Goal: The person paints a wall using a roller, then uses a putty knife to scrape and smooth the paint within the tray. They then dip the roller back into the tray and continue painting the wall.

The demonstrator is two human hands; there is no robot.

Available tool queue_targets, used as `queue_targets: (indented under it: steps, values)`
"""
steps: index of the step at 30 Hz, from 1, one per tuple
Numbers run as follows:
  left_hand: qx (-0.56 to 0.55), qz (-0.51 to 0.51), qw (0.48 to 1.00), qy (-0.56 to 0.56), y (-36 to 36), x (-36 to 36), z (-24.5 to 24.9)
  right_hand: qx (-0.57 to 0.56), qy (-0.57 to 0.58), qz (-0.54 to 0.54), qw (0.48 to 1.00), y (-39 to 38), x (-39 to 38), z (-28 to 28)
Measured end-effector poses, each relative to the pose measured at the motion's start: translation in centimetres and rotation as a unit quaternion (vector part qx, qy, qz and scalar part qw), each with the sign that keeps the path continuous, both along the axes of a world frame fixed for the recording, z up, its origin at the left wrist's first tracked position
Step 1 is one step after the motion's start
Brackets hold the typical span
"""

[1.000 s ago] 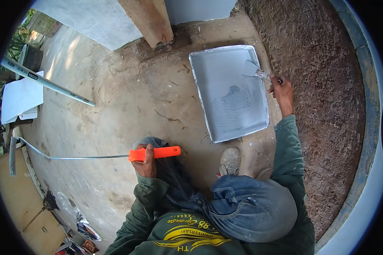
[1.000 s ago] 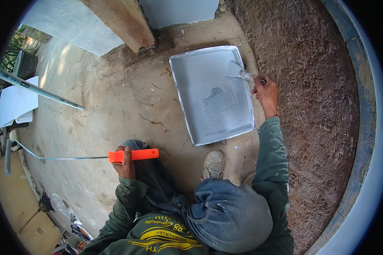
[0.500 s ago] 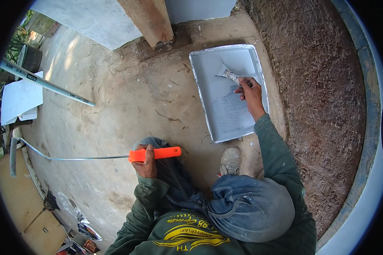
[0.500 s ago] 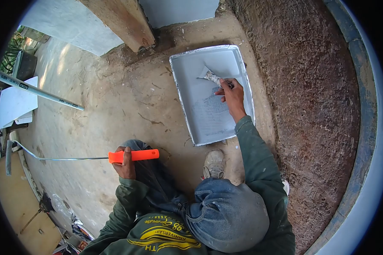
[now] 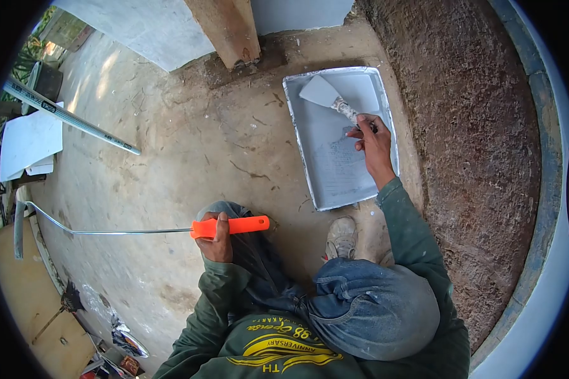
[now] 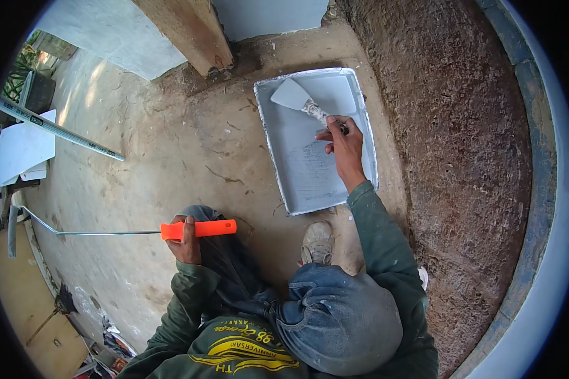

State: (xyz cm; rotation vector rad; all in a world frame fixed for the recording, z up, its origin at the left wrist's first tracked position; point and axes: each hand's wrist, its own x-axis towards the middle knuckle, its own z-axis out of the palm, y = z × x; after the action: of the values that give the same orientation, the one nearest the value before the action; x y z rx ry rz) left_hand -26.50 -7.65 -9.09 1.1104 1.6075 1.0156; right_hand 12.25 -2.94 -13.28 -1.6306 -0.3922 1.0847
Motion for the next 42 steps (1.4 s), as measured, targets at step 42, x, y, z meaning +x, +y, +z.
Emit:
queue_targets:
  steps: [42]
  values:
    - [-0.007, -0.011, 0.999, 0.032, 0.1, 0.3, 0.5, 0.117, 0.115, -0.174, 0.971, -0.4, 2.7, -5.2]
